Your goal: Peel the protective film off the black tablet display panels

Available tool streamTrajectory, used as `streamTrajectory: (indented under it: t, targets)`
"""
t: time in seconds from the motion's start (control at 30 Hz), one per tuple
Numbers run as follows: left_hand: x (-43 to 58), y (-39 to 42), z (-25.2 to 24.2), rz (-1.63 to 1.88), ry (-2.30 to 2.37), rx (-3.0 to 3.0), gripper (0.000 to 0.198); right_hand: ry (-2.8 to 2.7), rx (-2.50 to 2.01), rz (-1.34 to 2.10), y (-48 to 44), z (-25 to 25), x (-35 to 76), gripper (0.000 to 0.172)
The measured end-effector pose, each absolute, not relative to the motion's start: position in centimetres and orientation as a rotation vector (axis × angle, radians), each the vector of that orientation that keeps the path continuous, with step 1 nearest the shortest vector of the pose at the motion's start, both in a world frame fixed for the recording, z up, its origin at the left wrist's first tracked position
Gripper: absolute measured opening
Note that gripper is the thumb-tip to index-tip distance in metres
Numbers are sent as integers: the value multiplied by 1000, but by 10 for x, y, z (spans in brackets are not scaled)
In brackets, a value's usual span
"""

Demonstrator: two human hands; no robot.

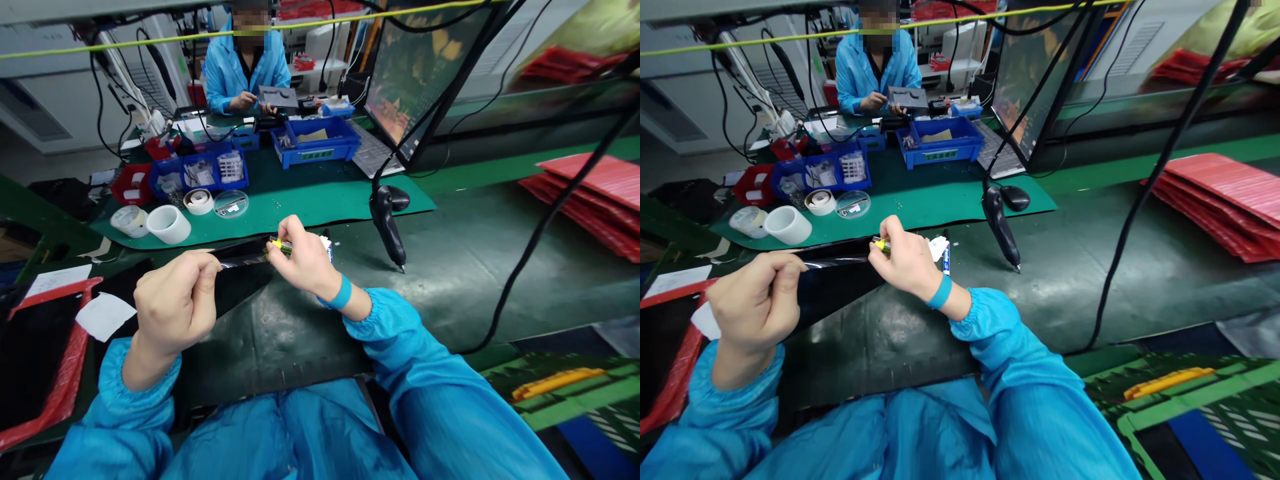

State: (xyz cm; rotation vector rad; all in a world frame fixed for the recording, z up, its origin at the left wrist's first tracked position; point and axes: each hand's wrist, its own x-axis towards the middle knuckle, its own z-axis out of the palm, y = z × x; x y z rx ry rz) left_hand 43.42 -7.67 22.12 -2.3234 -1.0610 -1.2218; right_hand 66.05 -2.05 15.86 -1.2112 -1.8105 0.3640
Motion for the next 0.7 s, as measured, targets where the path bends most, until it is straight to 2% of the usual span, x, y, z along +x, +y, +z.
streamTrajectory:
  t: [0.2, 0.4, 0.7]
  targets:
    - [434, -77, 222, -1232, -1059, -2334, 12, -1776, -1235, 374, -23, 161, 658, 29]
    - [433, -77, 221, -1226, -1034, -2328, 12, -1761, -1212, 400, -21, 159, 657, 20]
    - [433, -76, 222, -1224, -1050, -2331, 12, -1751, -1174, 435, -20, 158, 656, 21]
